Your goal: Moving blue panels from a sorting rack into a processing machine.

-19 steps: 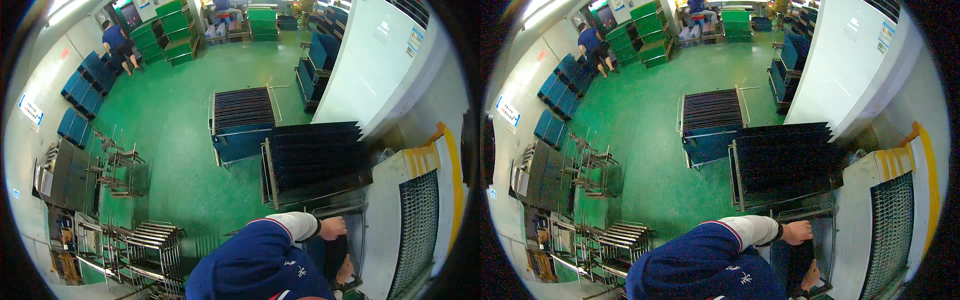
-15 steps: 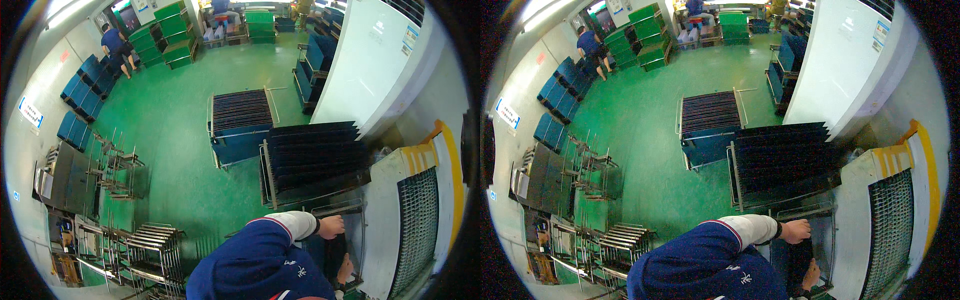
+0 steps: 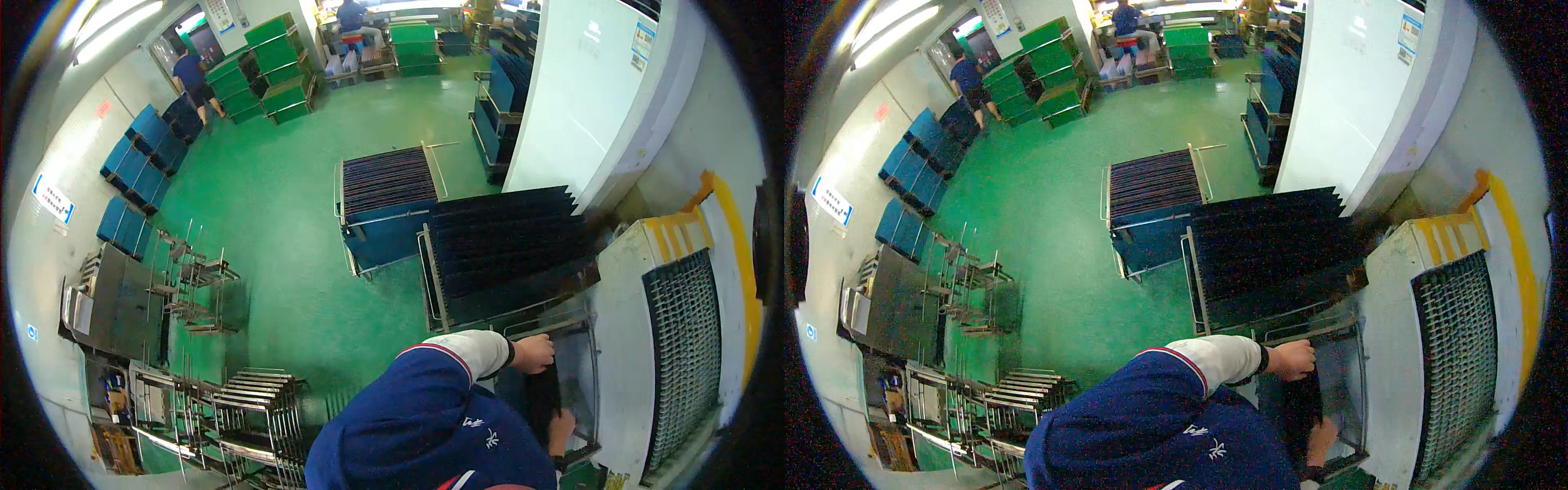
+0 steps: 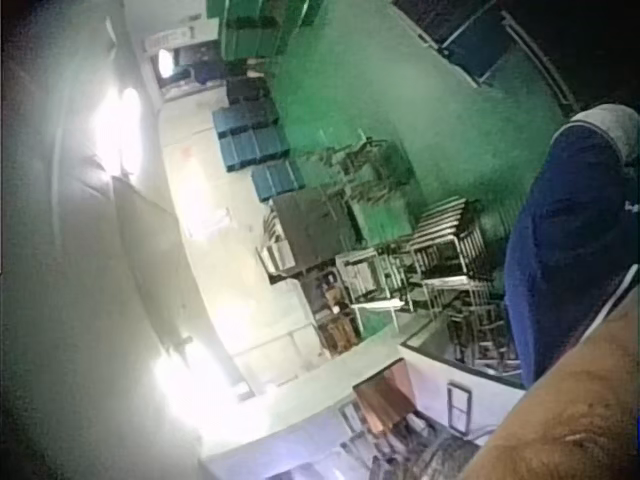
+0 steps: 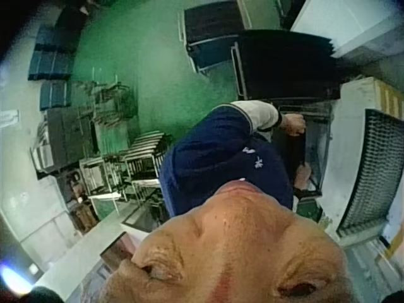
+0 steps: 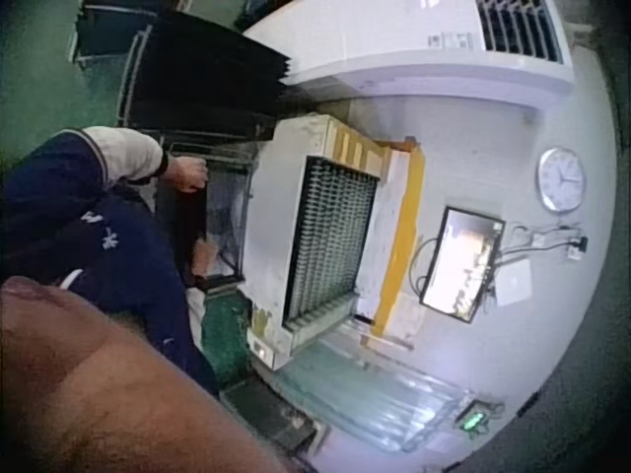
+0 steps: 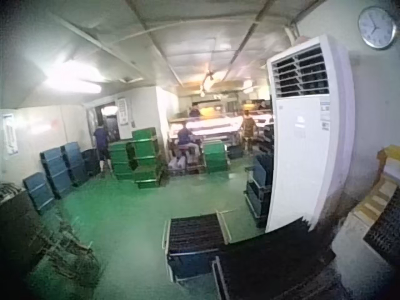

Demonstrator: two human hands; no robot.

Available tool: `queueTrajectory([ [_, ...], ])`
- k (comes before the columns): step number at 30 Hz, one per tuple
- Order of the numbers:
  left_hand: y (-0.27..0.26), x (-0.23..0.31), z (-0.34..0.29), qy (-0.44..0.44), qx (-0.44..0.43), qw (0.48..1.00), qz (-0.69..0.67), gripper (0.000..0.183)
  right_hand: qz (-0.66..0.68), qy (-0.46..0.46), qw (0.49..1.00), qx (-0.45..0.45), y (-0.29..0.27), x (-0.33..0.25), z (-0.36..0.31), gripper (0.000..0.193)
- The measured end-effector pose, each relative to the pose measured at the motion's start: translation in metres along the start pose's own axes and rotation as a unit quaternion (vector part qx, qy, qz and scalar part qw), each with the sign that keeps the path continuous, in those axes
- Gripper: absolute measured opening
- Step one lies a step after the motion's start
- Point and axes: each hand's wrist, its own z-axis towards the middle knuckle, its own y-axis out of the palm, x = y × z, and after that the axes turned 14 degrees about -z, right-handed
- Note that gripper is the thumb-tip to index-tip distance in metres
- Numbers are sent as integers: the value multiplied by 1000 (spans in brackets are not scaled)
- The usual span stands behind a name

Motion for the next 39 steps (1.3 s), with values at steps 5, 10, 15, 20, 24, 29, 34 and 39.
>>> queueTrajectory([
  [5,6,1,-2,6,2,1000,31,18,1,-23,996,87,-2,-2,-14,24],
  [10,-6,1,3,30,-25,999,25,13,-63,40,997,10,-142,-36,-25,23],
  [15,-15,2,-3,-29,-80,996,16,27,7,75,993,96,-218,0,-23,31],
  [20,-21,11,-4,-5,-10,1000,-9,22,363,234,863,263,-273,45,-24,22],
  [24,-20,25,16,-9,-18,1000,0,24,649,277,627,328,-279,93,-21,22],
  [29,-25,28,18,-9,-29,999,27,20,755,215,567,249,-254,123,26,40],
  [34,-28,28,18,-23,-39,999,27,19,790,215,513,258,-229,165,96,27],
  [39,-27,29,23,-24,-44,998,24,20,773,254,510,280,-210,251,125,14],
])
